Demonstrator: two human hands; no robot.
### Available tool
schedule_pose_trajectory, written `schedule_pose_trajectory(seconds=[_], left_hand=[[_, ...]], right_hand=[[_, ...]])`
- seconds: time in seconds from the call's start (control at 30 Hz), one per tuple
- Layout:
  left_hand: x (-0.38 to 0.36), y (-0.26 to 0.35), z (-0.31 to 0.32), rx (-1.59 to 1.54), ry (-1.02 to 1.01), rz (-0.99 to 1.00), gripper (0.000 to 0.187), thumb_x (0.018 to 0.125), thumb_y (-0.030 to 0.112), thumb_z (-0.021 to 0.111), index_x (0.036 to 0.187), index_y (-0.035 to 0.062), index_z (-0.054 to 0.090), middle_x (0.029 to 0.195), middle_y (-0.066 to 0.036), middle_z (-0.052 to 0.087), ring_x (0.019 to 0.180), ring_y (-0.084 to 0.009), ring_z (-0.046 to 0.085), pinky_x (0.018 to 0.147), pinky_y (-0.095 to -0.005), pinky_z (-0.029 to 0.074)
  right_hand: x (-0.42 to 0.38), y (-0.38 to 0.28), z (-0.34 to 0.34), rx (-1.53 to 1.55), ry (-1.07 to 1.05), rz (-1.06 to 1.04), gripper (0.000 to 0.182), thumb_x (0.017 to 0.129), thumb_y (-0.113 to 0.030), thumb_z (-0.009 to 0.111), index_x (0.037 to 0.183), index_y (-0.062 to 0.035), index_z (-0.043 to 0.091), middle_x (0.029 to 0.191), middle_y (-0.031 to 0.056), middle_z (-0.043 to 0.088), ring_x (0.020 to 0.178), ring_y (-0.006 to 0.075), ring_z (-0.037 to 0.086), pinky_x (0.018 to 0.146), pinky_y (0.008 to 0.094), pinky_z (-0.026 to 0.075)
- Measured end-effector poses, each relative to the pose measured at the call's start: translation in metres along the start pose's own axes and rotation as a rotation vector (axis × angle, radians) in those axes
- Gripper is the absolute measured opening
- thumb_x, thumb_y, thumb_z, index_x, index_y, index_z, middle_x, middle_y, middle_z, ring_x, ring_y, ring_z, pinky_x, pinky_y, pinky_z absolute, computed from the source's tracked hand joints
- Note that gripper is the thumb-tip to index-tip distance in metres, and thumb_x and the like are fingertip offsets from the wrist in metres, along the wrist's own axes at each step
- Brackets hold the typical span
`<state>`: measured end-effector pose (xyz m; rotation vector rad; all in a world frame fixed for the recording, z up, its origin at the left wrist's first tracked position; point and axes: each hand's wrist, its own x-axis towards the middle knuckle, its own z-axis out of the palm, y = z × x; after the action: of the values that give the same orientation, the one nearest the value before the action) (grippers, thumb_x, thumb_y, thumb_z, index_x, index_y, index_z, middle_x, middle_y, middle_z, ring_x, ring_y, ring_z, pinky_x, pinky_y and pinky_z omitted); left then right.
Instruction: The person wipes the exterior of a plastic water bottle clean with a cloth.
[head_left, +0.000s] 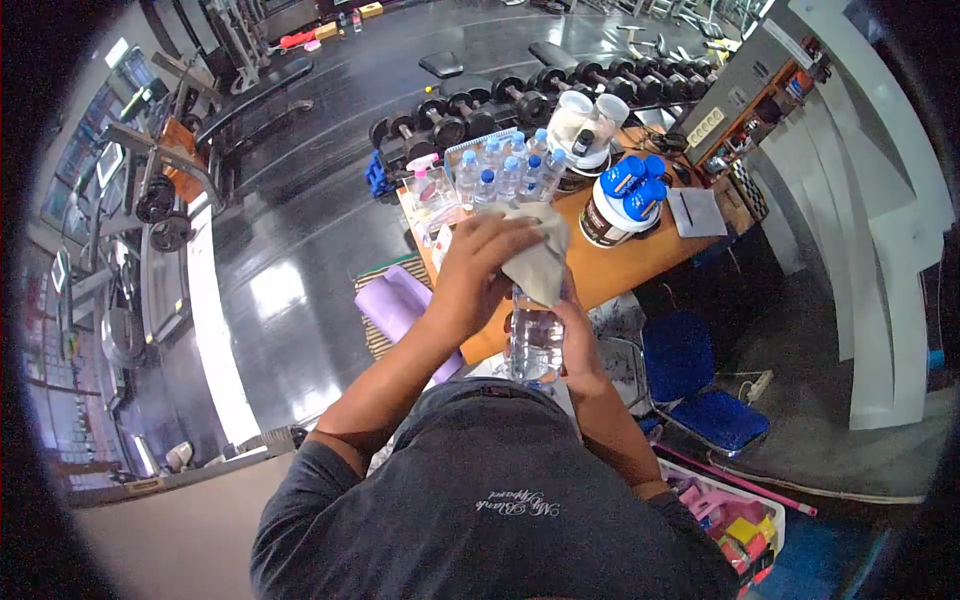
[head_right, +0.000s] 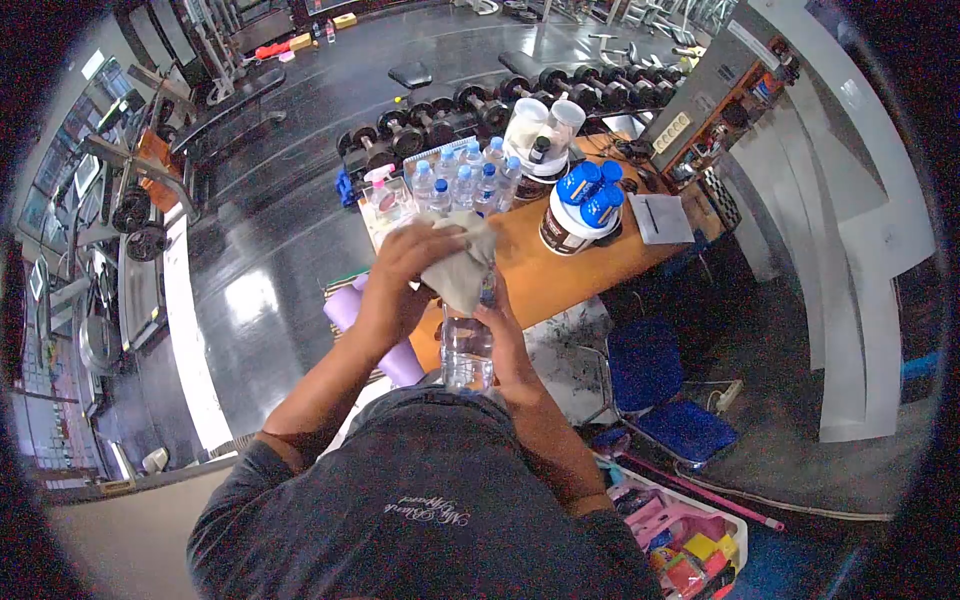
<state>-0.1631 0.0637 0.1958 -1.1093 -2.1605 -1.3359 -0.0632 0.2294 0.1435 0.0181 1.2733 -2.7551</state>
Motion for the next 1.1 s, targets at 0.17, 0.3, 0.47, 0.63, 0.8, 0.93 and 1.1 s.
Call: schedule_pose_trajectory(seconds=[0.17, 0.3, 0.47, 0.63, 0.8, 0.93, 1.1], left_hand=[[-0.043, 0.021, 0.007, -0.143, -0.173, 0.044, 0.048, 0.075, -0.003, 0.078, 0.122, 0.0078, 0.071, 0.125, -0.015, 0.070, 0.114, -0.0341, 0.066, 0.097, -0.0418, 0.052], [-0.037, 0.028, -0.010, -0.251, -0.205, 0.026, 0.044, 0.075, -0.005, 0.077, 0.118, 0.0084, 0.074, 0.131, -0.018, 0.065, 0.116, -0.0347, 0.065, 0.102, -0.0419, 0.051], [0.004, 0.016, -0.013, -0.071, 0.020, 0.006, 0.049, 0.073, -0.008, 0.076, 0.117, 0.0126, 0.073, 0.128, -0.018, 0.062, 0.120, -0.0370, 0.063, 0.100, -0.0416, 0.052], [-0.019, 0.010, 0.004, 0.014, -0.163, 0.104, 0.040, 0.076, -0.002, 0.073, 0.113, 0.0112, 0.072, 0.126, -0.016, 0.062, 0.121, -0.0376, 0.060, 0.100, -0.0459, 0.050], [-0.054, 0.022, -0.011, -0.154, -0.436, 0.153, 0.037, 0.077, 0.005, 0.072, 0.113, 0.0118, 0.072, 0.131, -0.013, 0.062, 0.123, -0.0368, 0.058, 0.105, -0.0461, 0.047], [-0.042, 0.009, -0.008, -0.178, -0.127, -0.047, 0.041, 0.074, -0.002, 0.074, 0.114, 0.0098, 0.071, 0.128, -0.016, 0.062, 0.117, -0.0374, 0.061, 0.099, -0.0415, 0.051], [-0.012, 0.007, 0.004, 0.010, -0.100, 0.051, 0.048, 0.072, 0.000, 0.075, 0.118, 0.0125, 0.071, 0.129, -0.015, 0.061, 0.119, -0.0397, 0.058, 0.100, -0.0446, 0.051]], right_hand=[[0.006, 0.003, -0.021, 0.132, 0.145, -0.048, 0.059, 0.103, -0.034, 0.046, 0.157, -0.0132, 0.035, 0.133, 0.0129, 0.060, 0.115, 0.0271, 0.063, 0.102, 0.0381, 0.052], [-0.005, -0.007, -0.012, 0.038, 0.106, -0.102, 0.063, 0.105, -0.045, 0.045, 0.159, -0.0142, 0.033, 0.133, 0.0129, 0.060, 0.115, 0.0268, 0.063, 0.099, 0.0375, 0.051], [0.000, 0.008, -0.005, 0.105, 0.049, -0.036, 0.073, 0.103, -0.062, 0.039, 0.142, -0.0017, 0.045, 0.119, 0.0214, 0.065, 0.079, 0.0337, 0.074, 0.059, 0.0476, 0.064], [0.009, 0.014, -0.012, 0.021, 0.126, -0.112, 0.072, 0.107, -0.063, 0.031, 0.150, -0.0058, 0.043, 0.124, 0.0147, 0.064, 0.094, 0.0261, 0.071, 0.080, 0.0405, 0.061], [0.000, -0.009, 0.000, -0.034, 0.159, -0.113, 0.071, 0.108, -0.063, 0.027, 0.149, -0.0070, 0.045, 0.127, 0.0107, 0.065, 0.108, 0.0232, 0.067, 0.094, 0.0381, 0.056], [0.003, 0.004, 0.010, 0.099, 0.284, -0.072, 0.071, 0.107, -0.066, 0.027, 0.155, -0.0137, 0.035, 0.123, 0.0108, 0.065, 0.097, 0.0232, 0.070, 0.084, 0.0373, 0.059], [0.001, 0.006, 0.009, -0.035, 0.092, -0.069, 0.073, 0.105, -0.069, 0.028, 0.157, -0.0178, 0.030, 0.122, 0.0117, 0.065, 0.086, 0.0233, 0.072, 0.071, 0.0369, 0.062]])
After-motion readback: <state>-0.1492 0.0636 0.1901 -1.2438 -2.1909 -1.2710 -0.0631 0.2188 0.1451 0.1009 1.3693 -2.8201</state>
